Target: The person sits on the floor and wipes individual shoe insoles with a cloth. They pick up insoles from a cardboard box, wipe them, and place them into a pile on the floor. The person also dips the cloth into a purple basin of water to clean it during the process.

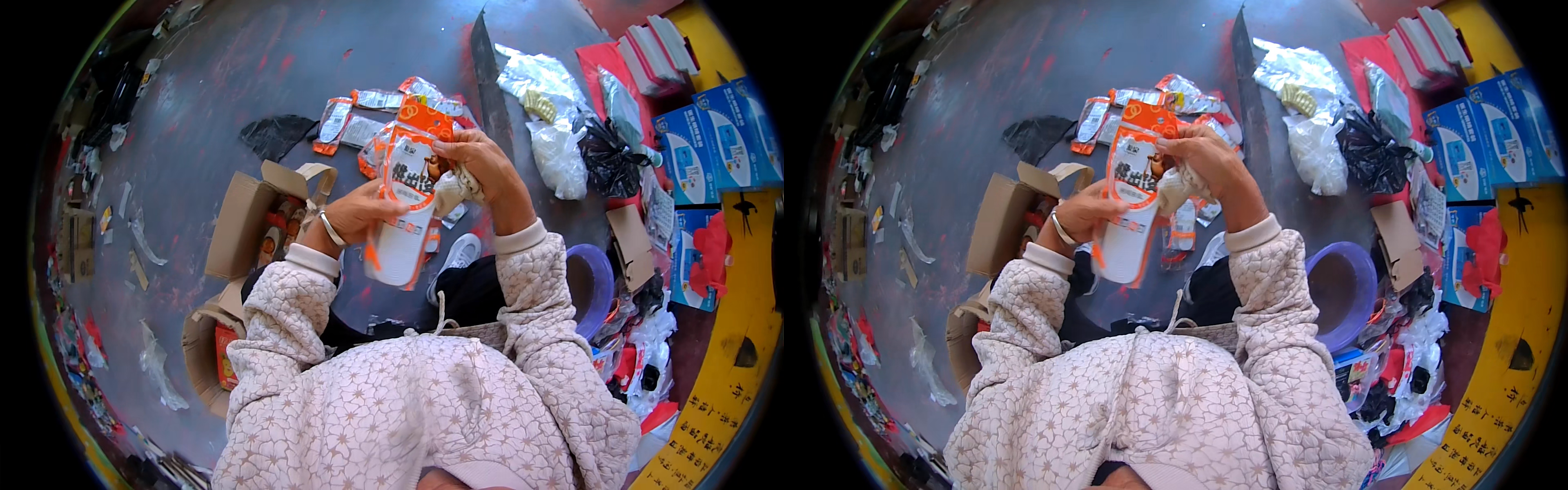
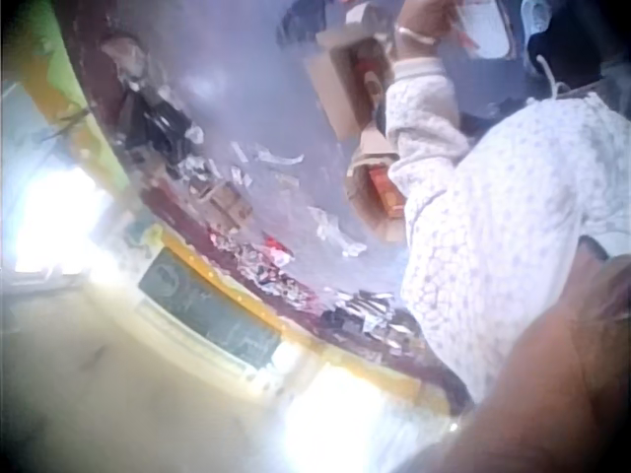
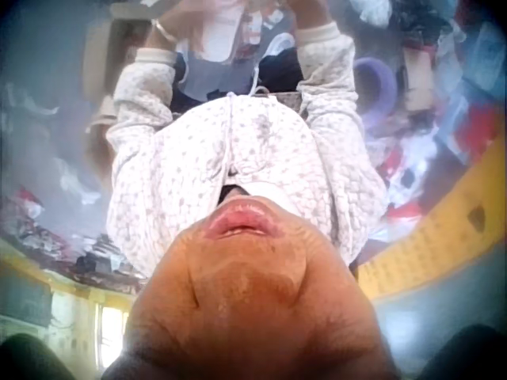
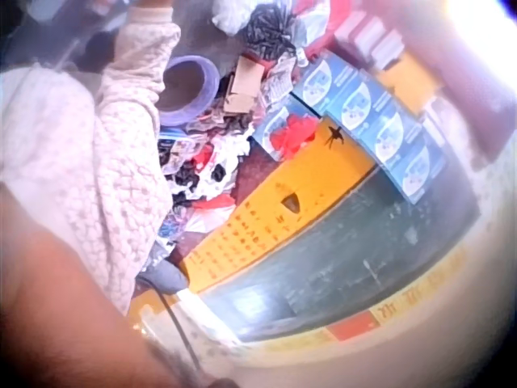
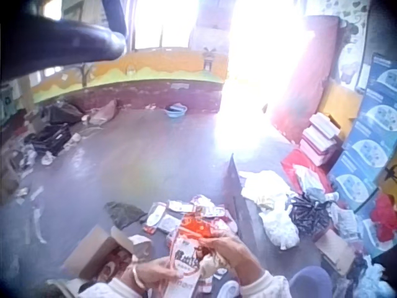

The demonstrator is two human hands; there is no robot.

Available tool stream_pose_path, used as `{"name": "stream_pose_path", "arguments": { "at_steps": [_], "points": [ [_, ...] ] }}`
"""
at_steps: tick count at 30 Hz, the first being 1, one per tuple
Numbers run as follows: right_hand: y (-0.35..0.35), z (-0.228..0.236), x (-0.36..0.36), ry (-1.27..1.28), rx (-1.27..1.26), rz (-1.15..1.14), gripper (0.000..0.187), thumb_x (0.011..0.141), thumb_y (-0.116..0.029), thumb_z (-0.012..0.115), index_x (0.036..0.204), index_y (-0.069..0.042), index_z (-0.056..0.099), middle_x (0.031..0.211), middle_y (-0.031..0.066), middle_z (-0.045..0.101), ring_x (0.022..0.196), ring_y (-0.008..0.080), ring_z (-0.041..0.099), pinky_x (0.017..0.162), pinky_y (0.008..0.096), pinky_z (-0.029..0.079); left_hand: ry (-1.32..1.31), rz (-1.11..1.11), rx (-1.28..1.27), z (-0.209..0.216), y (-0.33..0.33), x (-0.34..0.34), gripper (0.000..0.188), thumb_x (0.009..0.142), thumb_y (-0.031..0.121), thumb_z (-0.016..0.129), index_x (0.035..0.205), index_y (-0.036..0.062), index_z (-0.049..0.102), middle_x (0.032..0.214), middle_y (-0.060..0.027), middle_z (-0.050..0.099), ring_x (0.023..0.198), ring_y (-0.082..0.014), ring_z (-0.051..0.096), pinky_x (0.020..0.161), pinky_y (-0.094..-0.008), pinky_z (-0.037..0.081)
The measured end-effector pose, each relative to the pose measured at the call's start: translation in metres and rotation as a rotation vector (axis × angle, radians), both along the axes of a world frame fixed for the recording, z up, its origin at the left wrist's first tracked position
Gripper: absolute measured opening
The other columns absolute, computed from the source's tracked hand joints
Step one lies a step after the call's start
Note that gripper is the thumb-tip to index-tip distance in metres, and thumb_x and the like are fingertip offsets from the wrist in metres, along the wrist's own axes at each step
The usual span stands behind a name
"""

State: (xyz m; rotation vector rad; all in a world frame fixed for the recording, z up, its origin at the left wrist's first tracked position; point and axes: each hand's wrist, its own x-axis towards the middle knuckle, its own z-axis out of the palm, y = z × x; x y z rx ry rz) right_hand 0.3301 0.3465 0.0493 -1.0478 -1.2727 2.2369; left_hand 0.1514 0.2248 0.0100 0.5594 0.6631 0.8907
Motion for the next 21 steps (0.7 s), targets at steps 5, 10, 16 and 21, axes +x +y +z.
{"name": "stream_pose_path", "arguments": {
  "at_steps": [5, 10, 16, 21],
  "points": [
    [0.033, -0.036, 0.015, -0.210, 0.268, -0.120, 0.010, 0.079, -0.007, 0.060, 0.082, 0.002, 0.063, 0.072, 0.0062, 0.060, 0.061, 0.0112, 0.057, 0.057, 0.0252, 0.047, -0.122, 0.093, -0.053, 0.007, -0.003, 0.006, 0.051, 0.075, 0.005, 0.062, 0.120, -0.0051, 0.040, 0.107, -0.0177, 0.058, 0.092, -0.0243, 0.063, 0.079, -0.0339, 0.053],
    [0.056, -0.028, 0.029, -0.180, 0.374, -0.599, 0.007, 0.080, -0.005, 0.060, 0.084, 0.001, 0.062, 0.066, 0.0054, 0.058, 0.054, 0.0100, 0.054, 0.052, 0.0249, 0.048, -0.120, 0.173, -0.079, -0.006, 0.002, 0.003, 0.054, 0.075, -0.001, 0.057, 0.124, -0.0031, 0.034, 0.107, -0.0180, 0.056, 0.092, -0.0258, 0.063, 0.078, -0.0366, 0.054],
    [-0.043, -0.015, -0.038, -0.139, 1.466, -0.208, 0.012, 0.070, -0.007, 0.062, 0.082, -0.007, 0.059, 0.078, 0.0091, 0.059, 0.074, 0.0247, 0.061, 0.057, 0.0306, 0.048, -0.014, 0.247, -0.121, -0.011, 0.001, 0.012, 0.058, 0.073, -0.002, 0.056, 0.126, 0.0012, 0.031, 0.105, -0.0152, 0.057, 0.088, -0.0229, 0.063, 0.077, -0.0356, 0.054],
    [0.002, -0.032, -0.020, -0.276, 1.615, -0.416, 0.003, 0.075, -0.007, 0.063, 0.078, -0.006, 0.062, 0.073, 0.0088, 0.061, 0.065, 0.0203, 0.059, 0.057, 0.0302, 0.048, 0.022, 0.219, -0.013, 0.005, -0.012, 0.013, 0.058, 0.070, -0.001, 0.058, 0.124, -0.0016, 0.037, 0.106, -0.0174, 0.057, 0.088, -0.0248, 0.063, 0.076, -0.0352, 0.053]
  ]
}}
